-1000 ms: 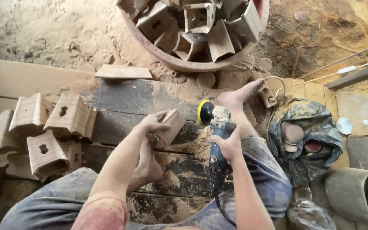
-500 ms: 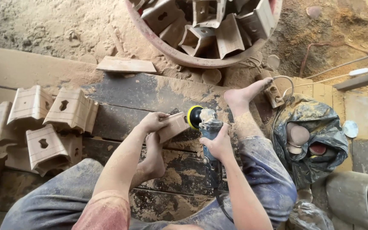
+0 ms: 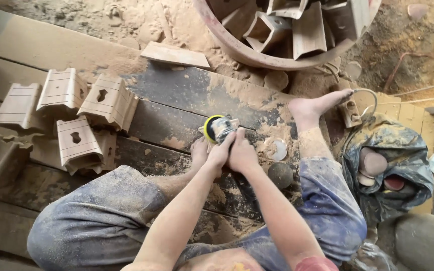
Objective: The person sits on the floor and uses an orbital sander to smooth small wooden pieces. They hold each piece with one hand and sand it with the other, then place the finished piece into a nearby container.
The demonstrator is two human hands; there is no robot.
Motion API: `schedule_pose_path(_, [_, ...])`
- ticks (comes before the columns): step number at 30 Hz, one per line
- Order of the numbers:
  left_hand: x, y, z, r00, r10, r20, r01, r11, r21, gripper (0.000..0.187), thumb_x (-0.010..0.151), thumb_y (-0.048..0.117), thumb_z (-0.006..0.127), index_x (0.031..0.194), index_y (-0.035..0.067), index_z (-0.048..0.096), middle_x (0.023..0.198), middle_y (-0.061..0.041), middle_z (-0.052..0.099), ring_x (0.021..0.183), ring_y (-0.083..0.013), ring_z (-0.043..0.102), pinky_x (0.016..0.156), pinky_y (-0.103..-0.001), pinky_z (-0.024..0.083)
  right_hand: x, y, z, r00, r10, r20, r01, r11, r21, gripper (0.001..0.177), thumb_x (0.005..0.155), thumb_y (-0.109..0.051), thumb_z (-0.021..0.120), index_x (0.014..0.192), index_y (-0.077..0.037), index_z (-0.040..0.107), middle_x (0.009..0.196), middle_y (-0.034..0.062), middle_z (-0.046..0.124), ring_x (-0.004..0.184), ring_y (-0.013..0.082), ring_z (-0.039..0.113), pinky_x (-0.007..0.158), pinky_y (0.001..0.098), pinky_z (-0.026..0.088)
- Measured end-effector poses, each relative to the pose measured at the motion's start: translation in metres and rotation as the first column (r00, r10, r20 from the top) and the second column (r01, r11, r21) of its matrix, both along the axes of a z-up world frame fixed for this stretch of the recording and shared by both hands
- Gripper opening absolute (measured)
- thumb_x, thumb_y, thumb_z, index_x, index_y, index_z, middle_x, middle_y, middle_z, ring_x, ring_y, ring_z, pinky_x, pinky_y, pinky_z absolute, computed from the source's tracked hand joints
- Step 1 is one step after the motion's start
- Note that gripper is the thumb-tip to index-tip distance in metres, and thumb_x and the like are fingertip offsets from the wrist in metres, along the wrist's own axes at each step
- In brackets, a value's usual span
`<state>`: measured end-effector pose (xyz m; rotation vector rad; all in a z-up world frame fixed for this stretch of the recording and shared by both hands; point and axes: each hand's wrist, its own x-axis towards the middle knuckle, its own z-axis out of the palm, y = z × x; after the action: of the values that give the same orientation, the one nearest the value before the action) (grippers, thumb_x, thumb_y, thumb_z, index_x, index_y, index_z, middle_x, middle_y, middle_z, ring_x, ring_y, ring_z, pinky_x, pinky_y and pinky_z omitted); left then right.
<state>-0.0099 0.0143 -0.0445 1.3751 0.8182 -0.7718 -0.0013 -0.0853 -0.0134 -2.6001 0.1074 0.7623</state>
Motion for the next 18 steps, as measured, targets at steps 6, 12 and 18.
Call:
schedule_pose_path(6, [0.025, -0.047, 0.041, 0.981, -0.185, 0.058, 0.188, 0.981, -0.048, 0.113, 0.065, 0.085, 0.071, 0.141, 0.003, 0.057, 0.146, -0.019, 0.056, 0.14, -0.0305, 0.05, 0.115, -0.047, 0.043, 0.007, -0.06, -0.036, 0.99, -0.072, 0.122, 0.08, 0.995, -0.066, 0.052, 0.093, -0.029, 0.045, 0.13, 0.0, 0.023, 0.102, 0.0306, 0.066, 0.099, 0.052, 0.07, 0.091, 0.0597, 0.055])
schedule_pose_path(12, [-0.004, 0.004, 0.022, 0.993, 0.013, 0.117, -0.015, 1.0, 0.022, 0.104, 0.079, 0.078, 0.066, 0.154, 0.009, 0.043, 0.158, -0.02, 0.043, 0.148, -0.0339, 0.037, 0.123, -0.047, 0.034, -0.003, 0.015, 0.021, 0.999, 0.04, 0.025, -0.039, 0.999, -0.017, 0.04, 0.102, -0.036, 0.031, 0.128, -0.006, 0.034, 0.108, 0.0263, 0.066, 0.102, 0.0519, 0.069, 0.091, 0.0606, 0.055])
schedule_pose_path(18, [0.007, -0.038, 0.038, 0.991, -0.115, 0.072, 0.122, 0.987, -0.103, 0.101, 0.076, 0.076, 0.07, 0.143, 0.001, 0.056, 0.149, -0.024, 0.053, 0.141, -0.0336, 0.049, 0.111, -0.049, 0.048, -0.01, -0.037, 0.004, 0.996, -0.071, 0.057, 0.074, 0.995, -0.059, 0.042, 0.101, -0.027, 0.028, 0.134, -0.002, 0.027, 0.111, 0.0291, 0.063, 0.105, 0.053, 0.068, 0.092, 0.0599, 0.055])
